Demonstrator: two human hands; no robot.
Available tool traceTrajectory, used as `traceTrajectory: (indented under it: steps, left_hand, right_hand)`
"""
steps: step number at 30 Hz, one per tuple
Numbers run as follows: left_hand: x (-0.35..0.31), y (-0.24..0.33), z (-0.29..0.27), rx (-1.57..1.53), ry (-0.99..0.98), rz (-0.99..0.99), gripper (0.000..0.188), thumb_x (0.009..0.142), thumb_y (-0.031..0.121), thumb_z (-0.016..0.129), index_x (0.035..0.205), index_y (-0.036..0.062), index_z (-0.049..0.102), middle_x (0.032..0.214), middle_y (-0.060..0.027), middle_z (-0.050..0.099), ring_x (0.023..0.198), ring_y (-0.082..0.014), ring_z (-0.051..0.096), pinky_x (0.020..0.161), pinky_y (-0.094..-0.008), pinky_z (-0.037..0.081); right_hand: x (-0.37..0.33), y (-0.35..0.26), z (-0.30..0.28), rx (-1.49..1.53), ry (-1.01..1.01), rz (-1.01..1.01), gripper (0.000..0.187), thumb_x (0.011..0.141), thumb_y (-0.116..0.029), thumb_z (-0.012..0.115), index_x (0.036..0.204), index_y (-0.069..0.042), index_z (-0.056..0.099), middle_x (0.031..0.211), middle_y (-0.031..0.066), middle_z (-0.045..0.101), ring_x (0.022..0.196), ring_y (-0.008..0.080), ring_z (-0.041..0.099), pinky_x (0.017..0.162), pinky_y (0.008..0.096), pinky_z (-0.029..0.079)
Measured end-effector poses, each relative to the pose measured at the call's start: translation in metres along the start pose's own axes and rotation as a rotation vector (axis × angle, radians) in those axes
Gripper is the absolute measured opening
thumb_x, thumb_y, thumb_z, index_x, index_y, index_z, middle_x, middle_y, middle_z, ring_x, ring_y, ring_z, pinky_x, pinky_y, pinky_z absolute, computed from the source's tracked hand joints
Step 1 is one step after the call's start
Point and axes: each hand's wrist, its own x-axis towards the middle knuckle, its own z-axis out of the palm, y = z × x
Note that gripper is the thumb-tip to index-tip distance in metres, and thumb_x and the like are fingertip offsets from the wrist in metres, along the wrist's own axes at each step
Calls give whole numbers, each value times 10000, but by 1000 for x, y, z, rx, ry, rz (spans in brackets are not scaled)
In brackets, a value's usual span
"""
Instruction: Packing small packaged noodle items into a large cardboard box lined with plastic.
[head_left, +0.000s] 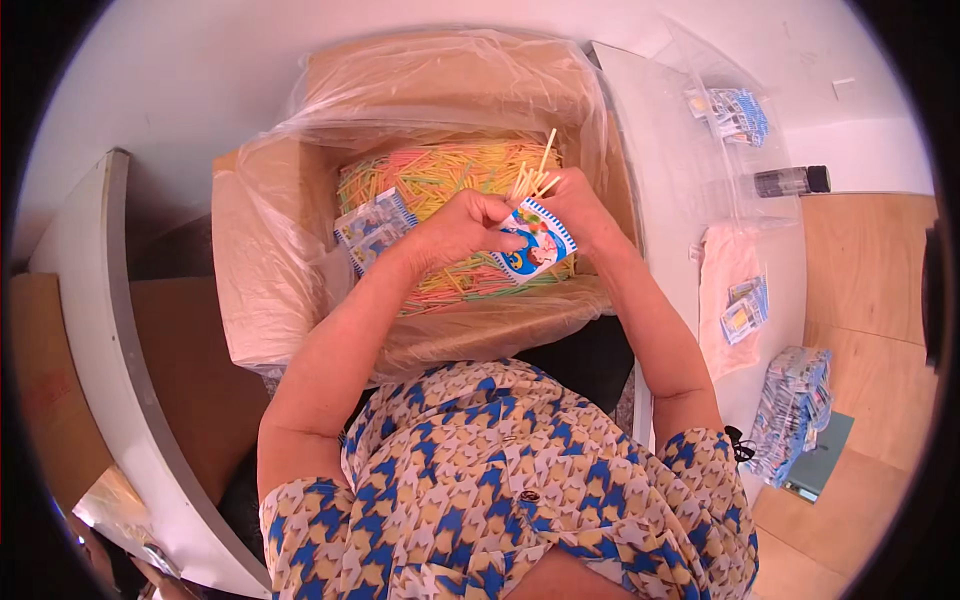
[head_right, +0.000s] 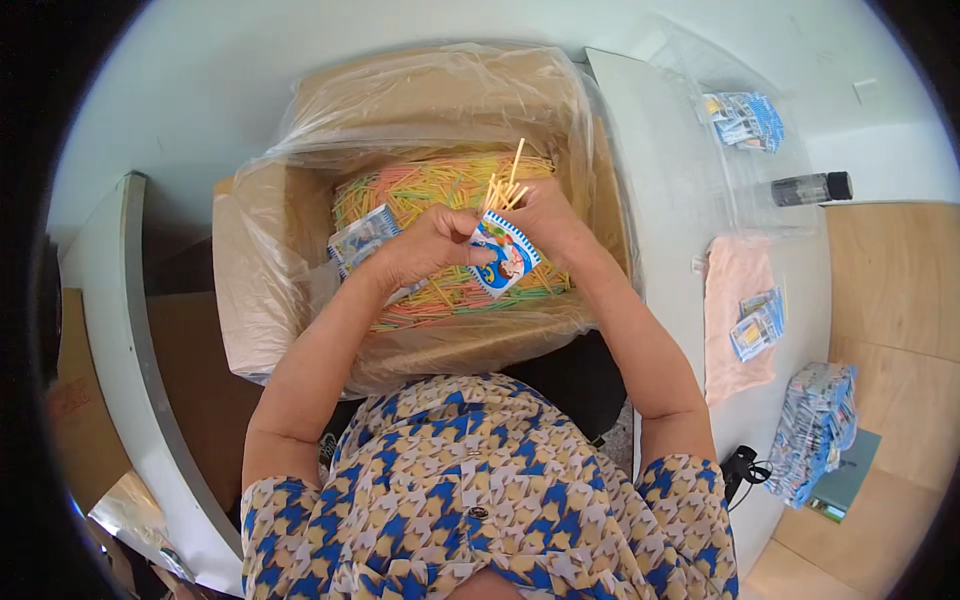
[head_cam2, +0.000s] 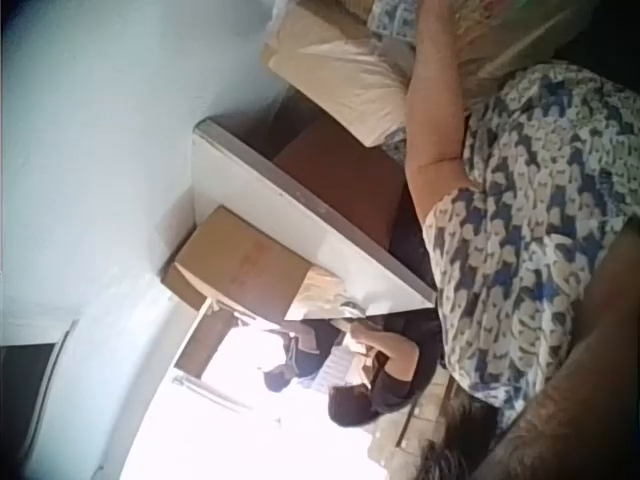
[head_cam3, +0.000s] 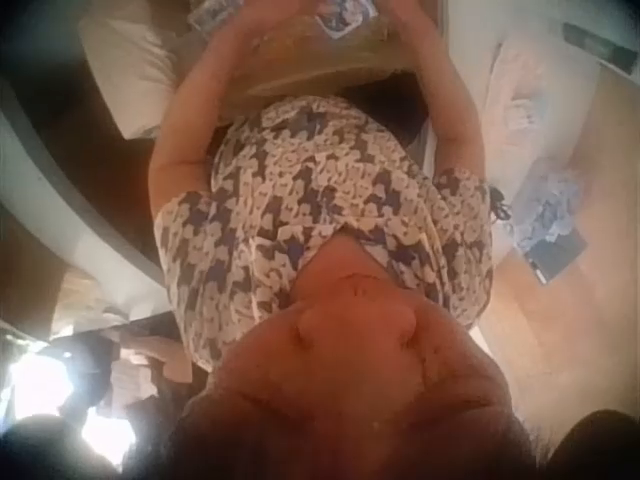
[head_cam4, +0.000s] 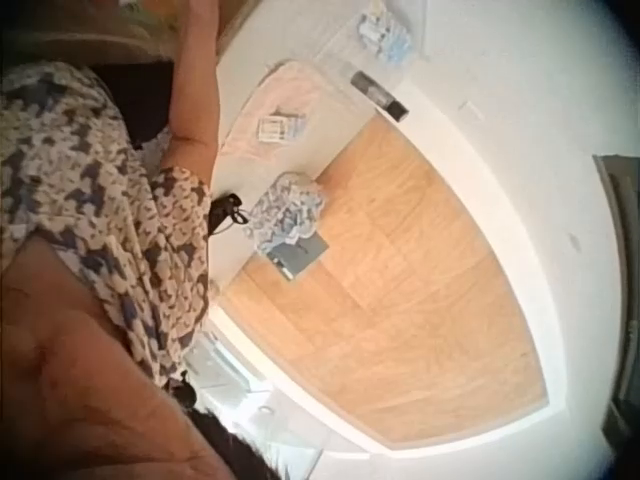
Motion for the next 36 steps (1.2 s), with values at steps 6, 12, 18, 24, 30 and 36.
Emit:
traceTrajectory:
  steps: [6, 12, 18, 24, 30, 36]
  left_hand:
    - [0, 1, 4, 69, 118, 51, 138, 779, 5, 672, 917, 2, 678, 809, 4, 660, 776, -55, 565, 743, -229, 474]
    - [-1, 0, 6, 331, 161, 200, 84, 749, 3, 691, 831, -1, 672, 690, -23, 633, 668, -43, 529, 612, -239, 443]
    - [0, 1, 6, 454, 161, 233, 107, 746, 16, 694, 848, -10, 672, 705, -55, 643, 662, -74, 561, 611, -251, 455]
    - [0, -5, 5, 406, 173, 232, 113, 762, 13, 684, 875, 4, 685, 740, -48, 663, 684, -83, 582, 639, -245, 473]
    - [-1, 0, 5, 388, 165, 198, 108, 769, 3, 677, 877, 14, 686, 768, -37, 653, 719, -88, 581, 674, -241, 475]
    - [1, 3, 3, 535, 83, 421, 123, 751, 6, 691, 870, 35, 683, 911, -34, 616, 859, -118, 559, 753, -262, 457]
  right_hand:
    - [-10, -4, 9, 8, -4, -43, 131, 814, -123, 674, 828, 4, 645, 747, 4, 624, 650, 49, 537, 542, 248, 439]
    - [-17, 2, 17, -219, 46, -333, 217, 884, -224, 594, 877, -10, 625, 821, 24, 566, 828, 85, 514, 733, 266, 424]
    - [-26, -6, 31, 119, 119, -213, 310, 935, -264, 483, 1012, 17, 587, 991, 60, 584, 924, 119, 525, 883, 287, 398]
    - [-22, -3, 15, 509, 210, -307, 346, 953, -273, 443, 1069, 23, 579, 1061, 97, 589, 995, 164, 518, 915, 323, 390]
    - [-41, 11, 12, 138, 132, -119, 404, 949, -303, 467, 1159, 32, 550, 1049, 84, 613, 963, 145, 564, 857, 304, 442]
    - [-32, 0, 34, 333, -170, -136, 447, 929, -335, 504, 1176, 36, 534, 1044, 97, 605, 956, 143, 567, 836, 268, 444]
